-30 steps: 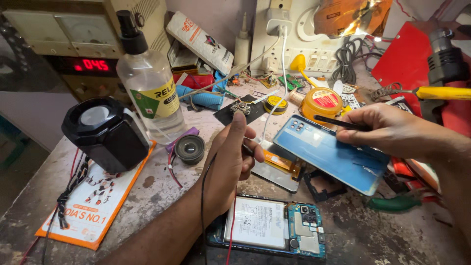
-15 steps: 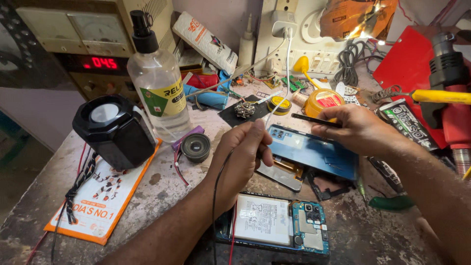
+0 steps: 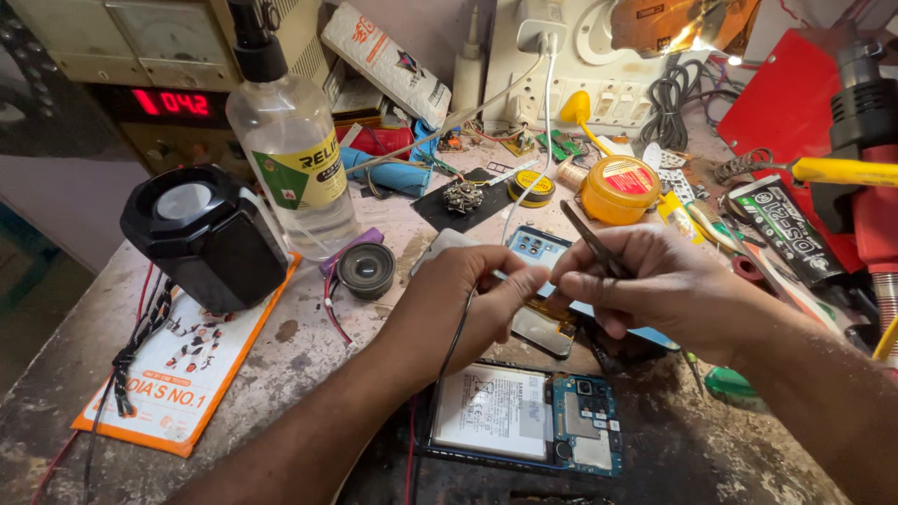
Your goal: The person uses tweezers to connect wires to a circuit board and then removes a ribbon cable from a phone screen assembly. They continue to manipulate wires and components on the board using tweezers.
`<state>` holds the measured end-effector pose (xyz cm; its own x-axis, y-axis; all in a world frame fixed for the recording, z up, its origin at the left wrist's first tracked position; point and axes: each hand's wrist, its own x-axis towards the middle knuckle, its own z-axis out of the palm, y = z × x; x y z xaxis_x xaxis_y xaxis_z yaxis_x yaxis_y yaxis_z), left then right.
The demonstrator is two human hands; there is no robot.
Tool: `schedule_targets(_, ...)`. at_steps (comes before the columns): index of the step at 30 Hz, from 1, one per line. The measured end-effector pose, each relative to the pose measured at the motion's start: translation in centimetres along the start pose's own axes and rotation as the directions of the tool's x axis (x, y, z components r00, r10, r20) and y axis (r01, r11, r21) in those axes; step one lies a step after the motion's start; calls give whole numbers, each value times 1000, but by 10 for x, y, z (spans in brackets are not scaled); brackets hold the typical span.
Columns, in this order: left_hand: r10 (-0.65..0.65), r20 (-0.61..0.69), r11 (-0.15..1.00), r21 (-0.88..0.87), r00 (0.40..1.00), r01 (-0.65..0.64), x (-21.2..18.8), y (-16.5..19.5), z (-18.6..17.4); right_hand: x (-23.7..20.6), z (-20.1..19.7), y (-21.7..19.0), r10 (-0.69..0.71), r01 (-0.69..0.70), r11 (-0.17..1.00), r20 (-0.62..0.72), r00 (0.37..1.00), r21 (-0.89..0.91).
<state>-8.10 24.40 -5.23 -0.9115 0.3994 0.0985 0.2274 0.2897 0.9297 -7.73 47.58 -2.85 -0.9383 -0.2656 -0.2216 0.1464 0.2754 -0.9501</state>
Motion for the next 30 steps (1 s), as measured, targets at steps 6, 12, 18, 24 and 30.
schedule_targets(6,-6,76,993,116,997,-3,-1,2,-4,-1,7,1,-41,43,999,79,996,-26)
schedule_targets(12,-14,172,994,112,985,-6,0,-4,-3,-6,15,-3,136,-130,929,-6,991,-348)
schedule_targets(18,-33,-7,999,-31,999,33,11,-16,-3,-17,7,-25,238,-163,812,64,969,-561)
schedule_targets(24,-90,-78,974,-213,993,71,20,-25,-10,-27,22,-28,350,-192,542,12,937,-818)
schedule_targets(30,-62,-92,982,-183,994,44,17,-25,-10,-31,30,-18,124,132,569,243,962,-812)
